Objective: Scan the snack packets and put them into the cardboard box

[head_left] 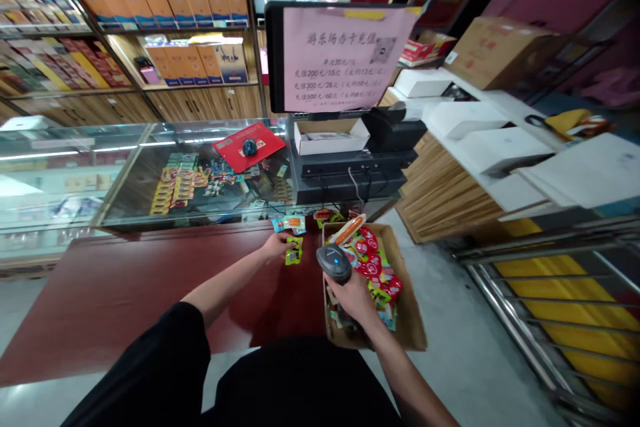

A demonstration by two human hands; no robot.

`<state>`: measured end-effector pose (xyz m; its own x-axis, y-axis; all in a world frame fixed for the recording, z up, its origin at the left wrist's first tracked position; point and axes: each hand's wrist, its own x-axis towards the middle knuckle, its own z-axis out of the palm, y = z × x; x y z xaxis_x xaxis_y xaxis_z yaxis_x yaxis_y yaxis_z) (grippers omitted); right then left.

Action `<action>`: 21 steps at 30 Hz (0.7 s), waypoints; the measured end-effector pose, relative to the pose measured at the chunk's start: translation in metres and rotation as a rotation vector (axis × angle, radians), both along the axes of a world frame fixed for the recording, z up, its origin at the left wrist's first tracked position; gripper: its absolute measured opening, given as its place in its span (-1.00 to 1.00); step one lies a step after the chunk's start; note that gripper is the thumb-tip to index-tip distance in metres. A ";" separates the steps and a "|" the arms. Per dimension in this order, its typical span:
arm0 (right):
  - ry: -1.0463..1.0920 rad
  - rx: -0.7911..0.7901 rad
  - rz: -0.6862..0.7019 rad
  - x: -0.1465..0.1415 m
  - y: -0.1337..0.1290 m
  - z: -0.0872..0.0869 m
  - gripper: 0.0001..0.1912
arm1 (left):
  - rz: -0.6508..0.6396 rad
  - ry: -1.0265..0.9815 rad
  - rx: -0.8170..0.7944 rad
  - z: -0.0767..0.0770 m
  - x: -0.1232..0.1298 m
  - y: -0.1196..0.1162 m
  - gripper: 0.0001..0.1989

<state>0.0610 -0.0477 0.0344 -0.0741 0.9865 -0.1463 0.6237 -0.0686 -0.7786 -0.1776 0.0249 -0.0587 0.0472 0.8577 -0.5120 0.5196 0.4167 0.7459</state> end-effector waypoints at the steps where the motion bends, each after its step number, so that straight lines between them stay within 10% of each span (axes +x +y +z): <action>1: -0.009 0.000 -0.011 0.010 -0.004 0.003 -0.60 | 0.011 -0.070 -0.012 0.009 0.015 -0.002 -0.75; 7: -0.053 -0.003 -0.136 0.079 -0.034 0.014 -0.61 | 0.101 -0.645 -0.179 0.051 0.107 -0.004 -0.69; 21: 0.141 0.051 -0.258 0.191 -0.097 0.020 -0.63 | 0.127 -0.635 -0.186 0.076 0.257 -0.025 -0.73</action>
